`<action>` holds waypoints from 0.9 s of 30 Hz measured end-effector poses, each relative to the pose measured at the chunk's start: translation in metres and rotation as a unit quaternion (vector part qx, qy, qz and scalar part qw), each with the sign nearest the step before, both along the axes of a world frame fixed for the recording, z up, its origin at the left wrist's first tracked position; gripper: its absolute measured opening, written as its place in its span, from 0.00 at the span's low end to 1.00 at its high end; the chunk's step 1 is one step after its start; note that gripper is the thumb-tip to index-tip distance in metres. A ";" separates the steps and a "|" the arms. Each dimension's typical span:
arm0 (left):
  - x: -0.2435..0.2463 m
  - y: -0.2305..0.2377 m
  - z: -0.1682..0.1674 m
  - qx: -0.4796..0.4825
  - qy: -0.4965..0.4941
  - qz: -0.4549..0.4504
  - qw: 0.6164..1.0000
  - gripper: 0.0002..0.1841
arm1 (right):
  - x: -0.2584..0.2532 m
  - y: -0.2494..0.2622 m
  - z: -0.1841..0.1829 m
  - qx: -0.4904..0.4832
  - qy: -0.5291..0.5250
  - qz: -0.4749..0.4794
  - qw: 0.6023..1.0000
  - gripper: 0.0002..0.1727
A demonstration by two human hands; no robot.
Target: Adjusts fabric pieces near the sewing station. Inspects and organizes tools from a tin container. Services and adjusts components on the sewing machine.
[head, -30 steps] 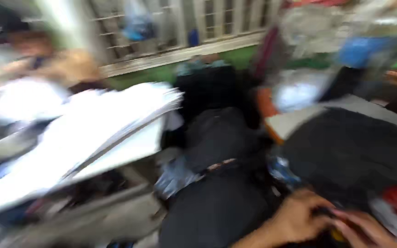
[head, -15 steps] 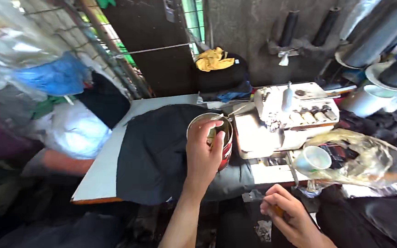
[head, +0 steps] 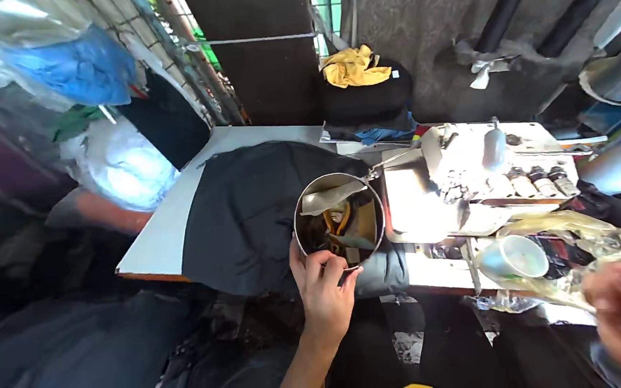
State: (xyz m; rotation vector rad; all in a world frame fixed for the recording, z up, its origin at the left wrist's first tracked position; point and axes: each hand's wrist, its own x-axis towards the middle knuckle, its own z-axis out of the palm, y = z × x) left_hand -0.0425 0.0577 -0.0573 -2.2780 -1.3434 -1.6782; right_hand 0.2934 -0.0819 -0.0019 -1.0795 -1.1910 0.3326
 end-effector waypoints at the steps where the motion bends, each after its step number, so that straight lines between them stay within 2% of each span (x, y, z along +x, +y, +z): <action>1: 0.002 -0.005 -0.003 0.014 -0.005 -0.002 1.000 0.14 | -0.017 0.008 0.001 -0.008 -0.038 0.035 0.999 0.09; 4: 0.007 -0.020 -0.012 0.045 -0.001 -0.019 0.999 0.11 | -0.066 0.035 0.015 0.005 -0.242 0.070 0.968 0.08; 8: 0.010 -0.037 -0.025 0.059 0.009 -0.020 0.998 0.06 | -0.108 0.075 0.039 0.014 -0.362 0.094 0.927 0.13; 10: 0.010 -0.039 -0.027 0.064 0.007 -0.022 0.998 0.07 | -0.124 0.087 0.044 -0.021 -0.442 0.039 0.896 0.14; 13: 0.008 -0.037 -0.028 0.070 -0.001 -0.029 0.997 0.08 | -0.143 0.100 0.045 -0.106 -0.542 -0.055 0.832 0.15; 15: 0.006 -0.035 -0.028 0.073 0.000 -0.034 0.997 0.08 | -0.150 0.107 0.046 -0.162 -0.577 -0.075 0.797 0.18; 17: 0.005 -0.035 -0.029 0.074 0.004 -0.041 0.996 0.07 | -0.157 0.110 0.055 -0.238 -0.592 -0.054 0.768 0.25; 20: 0.005 -0.036 -0.030 0.082 0.013 -0.056 0.995 0.06 | -0.166 0.114 0.080 -0.408 -0.567 0.051 0.714 0.33; 22: 0.006 -0.038 -0.030 0.083 0.019 -0.057 0.995 0.06 | -0.167 0.116 0.089 -0.435 -0.541 0.087 0.715 0.32; 27: 0.000 -0.032 -0.026 0.069 0.021 -0.040 0.997 0.07 | -0.153 0.118 0.085 -0.403 -0.476 0.100 0.775 0.25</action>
